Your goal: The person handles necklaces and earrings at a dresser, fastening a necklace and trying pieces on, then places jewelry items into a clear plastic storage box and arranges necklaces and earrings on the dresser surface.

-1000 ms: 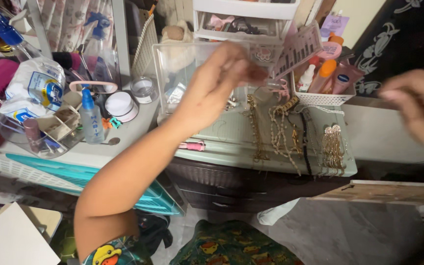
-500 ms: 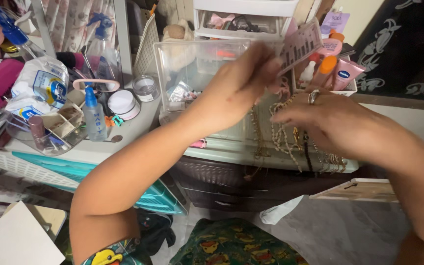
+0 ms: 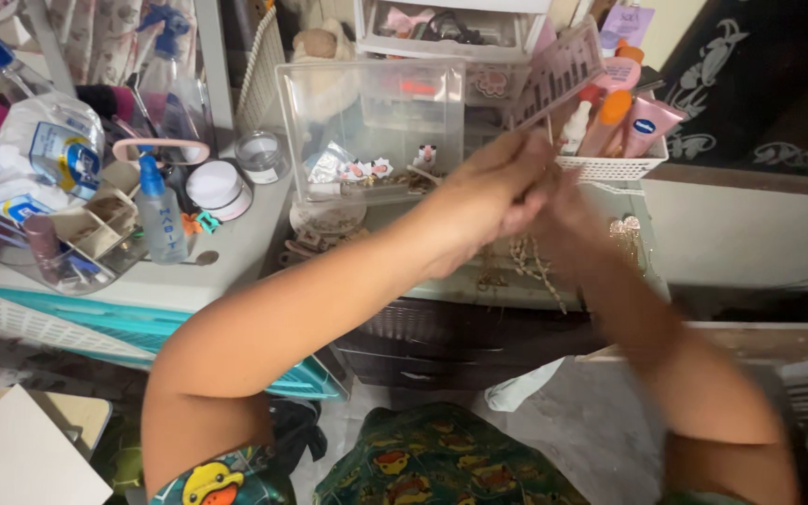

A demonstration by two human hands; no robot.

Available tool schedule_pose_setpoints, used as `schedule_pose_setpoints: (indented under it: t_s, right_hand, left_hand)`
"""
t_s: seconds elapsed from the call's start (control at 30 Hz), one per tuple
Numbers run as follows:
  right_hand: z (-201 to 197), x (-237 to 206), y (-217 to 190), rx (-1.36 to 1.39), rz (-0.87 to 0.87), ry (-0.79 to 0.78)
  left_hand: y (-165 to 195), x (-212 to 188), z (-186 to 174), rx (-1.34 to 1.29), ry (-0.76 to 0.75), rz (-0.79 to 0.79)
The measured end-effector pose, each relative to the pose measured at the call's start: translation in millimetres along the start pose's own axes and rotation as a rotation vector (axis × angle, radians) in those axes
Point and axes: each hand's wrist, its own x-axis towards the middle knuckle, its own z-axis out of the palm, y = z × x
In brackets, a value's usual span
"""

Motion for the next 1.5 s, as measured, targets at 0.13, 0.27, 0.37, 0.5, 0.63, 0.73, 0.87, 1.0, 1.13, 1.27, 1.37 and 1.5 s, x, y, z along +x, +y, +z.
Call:
schedule_pose_setpoints:
  t_s: [0.13, 0.27, 0.37, 0.5, 0.63, 0.73, 0.87, 1.0, 1.13, 1.27, 1.37, 1.5]
  right_hand:
    - [-14.3, -63.0, 90.5, 0.014, 0.149, 0.144]
    - [-11.8, -103.5, 114.4, -0.085, -0.008, 0.236]
    - [-5.9, -111.2, 105.0, -0.51, -0.024, 0.37]
    - [-3.6, -120.6, 87.7, -1.046, -0.089, 0.465]
    - [-13.3, -120.3, 83.6, -0.967, -0.031, 0.594]
    - [-22.2, -116.6, 85.6, -0.909, -0.065, 0.626]
    - [-29.5, -116.0, 89.9, -0.911, -0.06, 0.607]
    - [-34.9, -113.3, 95.3, -0.858, 0.027, 0.596]
    - [-39.0, -110.1, 99.5, -0.872, 0.054, 0.583]
    - [-41.4, -108.7, 102.0, -0.919, 0.078, 0.603]
    - [-43.1, -107.9, 102.9, -0.943, 0.066, 0.594]
    - [-44.4, -105.5, 103.8, -1.07, 0.087, 0.584]
  left_hand:
    - [0.2, 32.8, -19.8, -0.131, -0.045, 0.172]
    - [-3.6, 75.6, -62.4, 0.194, 0.097, 0.217]
    - [-15.5, 115.8, -95.7, 0.609, 0.188, 0.366]
    - [-50.6, 167.3, -129.1, 1.045, 0.259, 0.486]
    - [-96.9, 209.9, -139.4, 1.362, 0.32, 0.51]
    - [-129.4, 227.6, -140.6, 1.671, 0.421, 0.458]
    - [-159.8, 240.8, -143.7, 2.014, 0.378, 0.532]
    - [-177.1, 244.9, -149.2, 2.294, 0.258, 0.42]
    - [-186.2, 248.8, -153.4, 2.432, 0.271, 0.361]
    - [-195.1, 261.1, -152.3, 2.469, 0.369, 0.265]
    - [-201.0, 271.2, -149.0, 2.431, 0.457, 0.197]
    - [-198.8, 274.9, -141.5, 2.52, 0.514, 0.035]
